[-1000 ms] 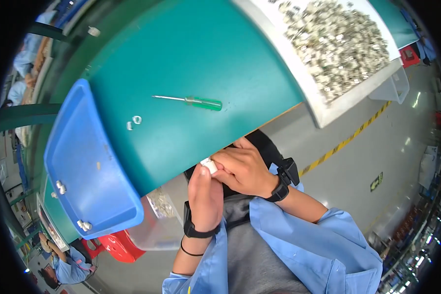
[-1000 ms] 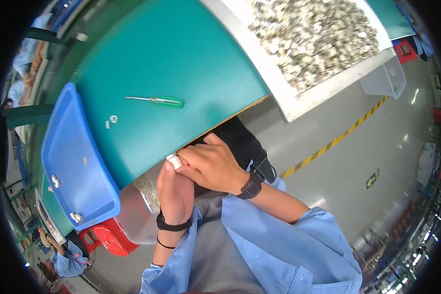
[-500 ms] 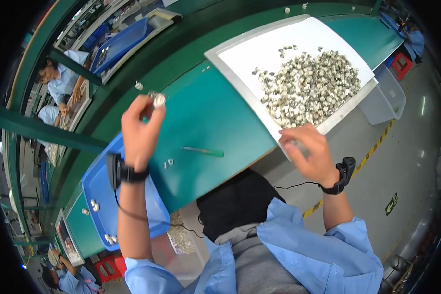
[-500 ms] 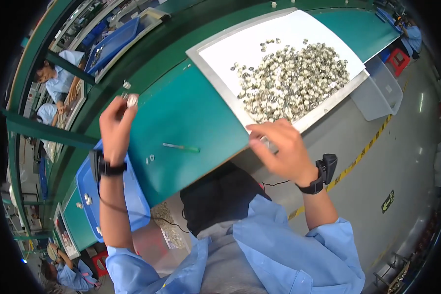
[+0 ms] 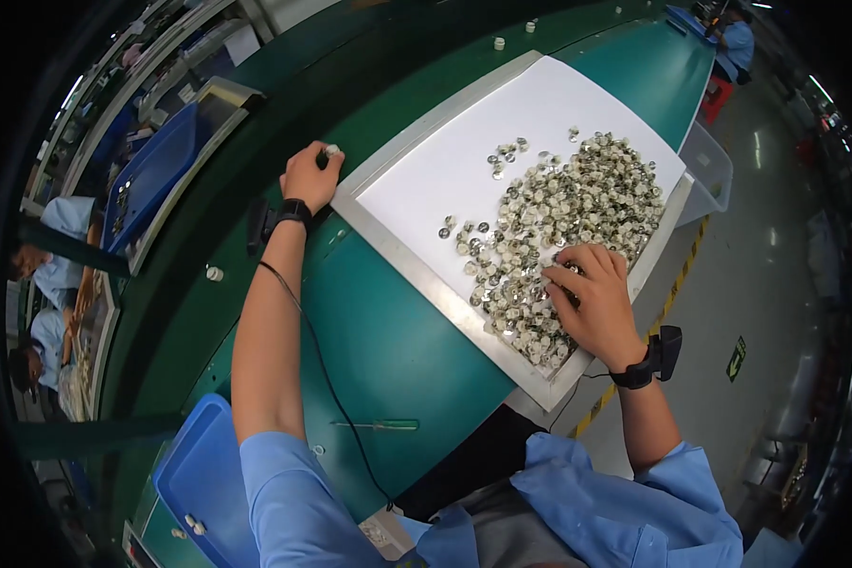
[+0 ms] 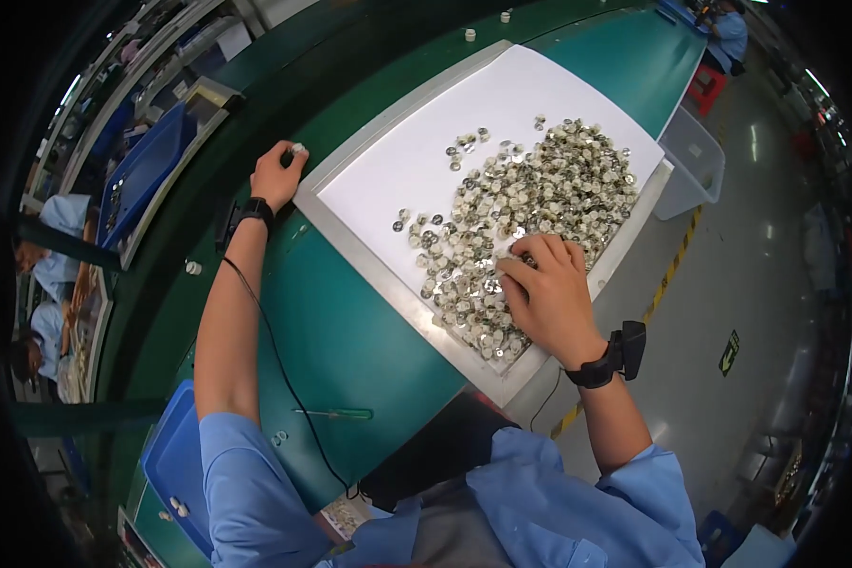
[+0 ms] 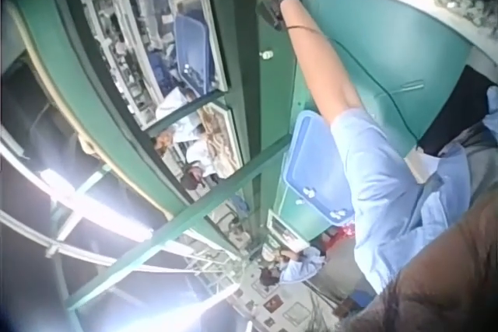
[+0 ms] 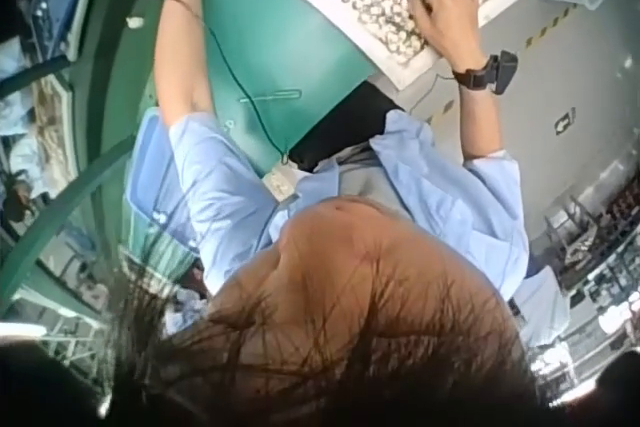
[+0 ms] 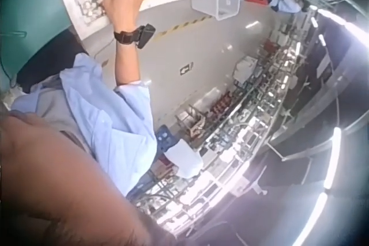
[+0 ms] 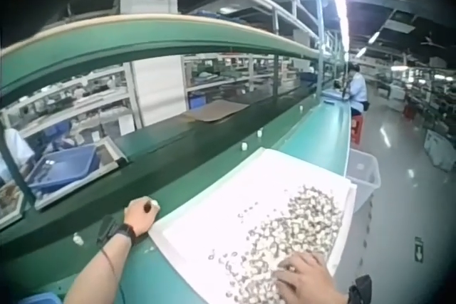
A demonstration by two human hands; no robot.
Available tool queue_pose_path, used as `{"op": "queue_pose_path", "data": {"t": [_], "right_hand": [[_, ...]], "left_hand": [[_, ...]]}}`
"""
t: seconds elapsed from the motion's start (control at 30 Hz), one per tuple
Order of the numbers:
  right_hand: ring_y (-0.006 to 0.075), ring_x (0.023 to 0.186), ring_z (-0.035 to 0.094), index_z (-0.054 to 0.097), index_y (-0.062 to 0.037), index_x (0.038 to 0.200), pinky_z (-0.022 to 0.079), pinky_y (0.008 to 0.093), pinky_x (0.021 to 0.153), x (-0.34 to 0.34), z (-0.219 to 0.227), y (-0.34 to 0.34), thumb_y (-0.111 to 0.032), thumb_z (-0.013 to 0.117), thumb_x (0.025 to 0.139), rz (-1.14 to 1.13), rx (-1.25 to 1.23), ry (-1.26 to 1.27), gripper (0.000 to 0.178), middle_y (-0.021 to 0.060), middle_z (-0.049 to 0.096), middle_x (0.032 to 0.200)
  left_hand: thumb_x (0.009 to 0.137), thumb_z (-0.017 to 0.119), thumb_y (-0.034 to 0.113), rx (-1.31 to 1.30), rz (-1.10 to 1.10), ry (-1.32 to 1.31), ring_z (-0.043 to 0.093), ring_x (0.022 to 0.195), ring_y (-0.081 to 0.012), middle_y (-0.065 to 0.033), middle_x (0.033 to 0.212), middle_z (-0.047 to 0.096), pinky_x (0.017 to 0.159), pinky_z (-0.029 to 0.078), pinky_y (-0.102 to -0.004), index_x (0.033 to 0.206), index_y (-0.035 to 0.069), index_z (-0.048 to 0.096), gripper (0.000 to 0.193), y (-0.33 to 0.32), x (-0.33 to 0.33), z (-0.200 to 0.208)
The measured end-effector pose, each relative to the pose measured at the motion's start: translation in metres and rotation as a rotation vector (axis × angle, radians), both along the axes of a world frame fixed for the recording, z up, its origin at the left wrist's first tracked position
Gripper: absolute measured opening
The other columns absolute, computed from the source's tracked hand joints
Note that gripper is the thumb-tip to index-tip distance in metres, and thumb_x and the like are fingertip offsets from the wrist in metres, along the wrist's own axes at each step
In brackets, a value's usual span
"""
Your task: Assembling small electronic or mechanical components by hand at a production workbench.
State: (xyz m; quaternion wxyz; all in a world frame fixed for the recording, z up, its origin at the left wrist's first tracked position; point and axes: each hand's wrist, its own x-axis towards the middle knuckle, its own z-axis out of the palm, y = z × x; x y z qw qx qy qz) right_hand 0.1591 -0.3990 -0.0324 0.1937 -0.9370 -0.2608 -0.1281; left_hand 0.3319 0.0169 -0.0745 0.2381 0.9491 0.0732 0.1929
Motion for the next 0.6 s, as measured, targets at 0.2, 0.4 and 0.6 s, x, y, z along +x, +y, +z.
{"op": "queue_pose_path", "data": {"t": [0.2,0.4,0.6], "right_hand": [[0.0263,0.107,0.055,0.071,-0.0078,0.093,0.035,0.0419,0.098,-0.005,0.003,0.009,-0.014,0.072,0.081,-0.043,0.03,-0.028,0.014,0.0053,0.06,0.103],[0.0267,0.108,0.054,0.07,-0.0072,0.088,0.034,0.0437,0.097,-0.005,-0.005,0.002,-0.01,0.07,0.079,-0.014,-0.02,-0.022,0.01,0.0063,0.059,0.103],[0.0306,0.109,0.056,0.066,-0.0057,0.095,0.036,0.0451,0.097,0.002,-0.016,-0.004,-0.009,0.066,0.079,0.036,-0.031,-0.156,0.016,0.0107,0.061,0.109]], "left_hand": [[0.087,0.066,0.049,0.06,0.049,0.107,0.051,0.131,-0.0372,-0.0225,0.134,0.059,0.109,0.038,-0.0448,0.139,0.001,0.052,0.072,0.005,-0.005,-0.003],[0.094,0.065,0.027,-0.138,-0.232,-0.175,0.055,0.127,-0.0311,-0.0211,0.133,0.06,0.109,0.04,-0.0386,0.133,-0.004,0.053,0.051,-0.016,-0.133,0.093],[0.1,0.057,0.017,-0.188,-0.134,-0.133,0.061,0.113,-0.0169,-0.0112,0.116,0.068,0.1,0.044,-0.0305,0.127,-0.002,0.058,0.033,0.003,-0.346,0.218]]}}
